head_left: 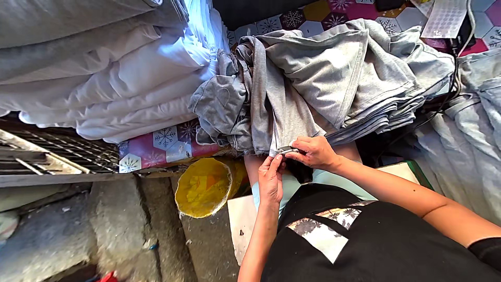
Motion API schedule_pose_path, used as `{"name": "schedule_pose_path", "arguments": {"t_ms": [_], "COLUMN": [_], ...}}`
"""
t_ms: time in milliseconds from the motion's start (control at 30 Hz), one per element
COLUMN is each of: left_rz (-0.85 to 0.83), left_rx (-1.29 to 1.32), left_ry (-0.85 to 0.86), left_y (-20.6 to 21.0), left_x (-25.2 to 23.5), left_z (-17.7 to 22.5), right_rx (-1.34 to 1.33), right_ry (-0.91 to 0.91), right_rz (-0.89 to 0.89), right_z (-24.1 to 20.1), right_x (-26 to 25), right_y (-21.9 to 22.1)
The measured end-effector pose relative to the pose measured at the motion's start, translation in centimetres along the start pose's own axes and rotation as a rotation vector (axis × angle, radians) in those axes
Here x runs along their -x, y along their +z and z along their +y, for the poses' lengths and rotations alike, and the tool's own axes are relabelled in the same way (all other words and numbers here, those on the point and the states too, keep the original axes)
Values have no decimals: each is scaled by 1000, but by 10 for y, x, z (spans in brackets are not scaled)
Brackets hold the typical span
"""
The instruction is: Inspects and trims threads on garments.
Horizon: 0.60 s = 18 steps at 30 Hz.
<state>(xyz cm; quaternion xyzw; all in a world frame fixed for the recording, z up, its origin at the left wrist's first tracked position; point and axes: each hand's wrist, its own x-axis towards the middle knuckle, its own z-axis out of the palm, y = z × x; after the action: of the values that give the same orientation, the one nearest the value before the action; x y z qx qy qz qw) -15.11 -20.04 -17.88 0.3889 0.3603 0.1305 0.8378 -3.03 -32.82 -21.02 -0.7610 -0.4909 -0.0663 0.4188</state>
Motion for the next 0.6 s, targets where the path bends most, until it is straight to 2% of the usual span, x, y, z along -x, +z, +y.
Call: {"name": "schedule_pose_path", "arguments": {"t_ms": [333,600], "left_rz": [15,30], "left_rx": [-6,3], "left_ry": [-2,-18], "left_y": [0,2], "left_x": [0,1], "left_z": [1,2], "right_rx": [20,-114], "right_ry": [14,197], "right_rz": [43,38], "right_z": [-6,-13], "right_x": [1,-5], "right_y": [3,-4]}}
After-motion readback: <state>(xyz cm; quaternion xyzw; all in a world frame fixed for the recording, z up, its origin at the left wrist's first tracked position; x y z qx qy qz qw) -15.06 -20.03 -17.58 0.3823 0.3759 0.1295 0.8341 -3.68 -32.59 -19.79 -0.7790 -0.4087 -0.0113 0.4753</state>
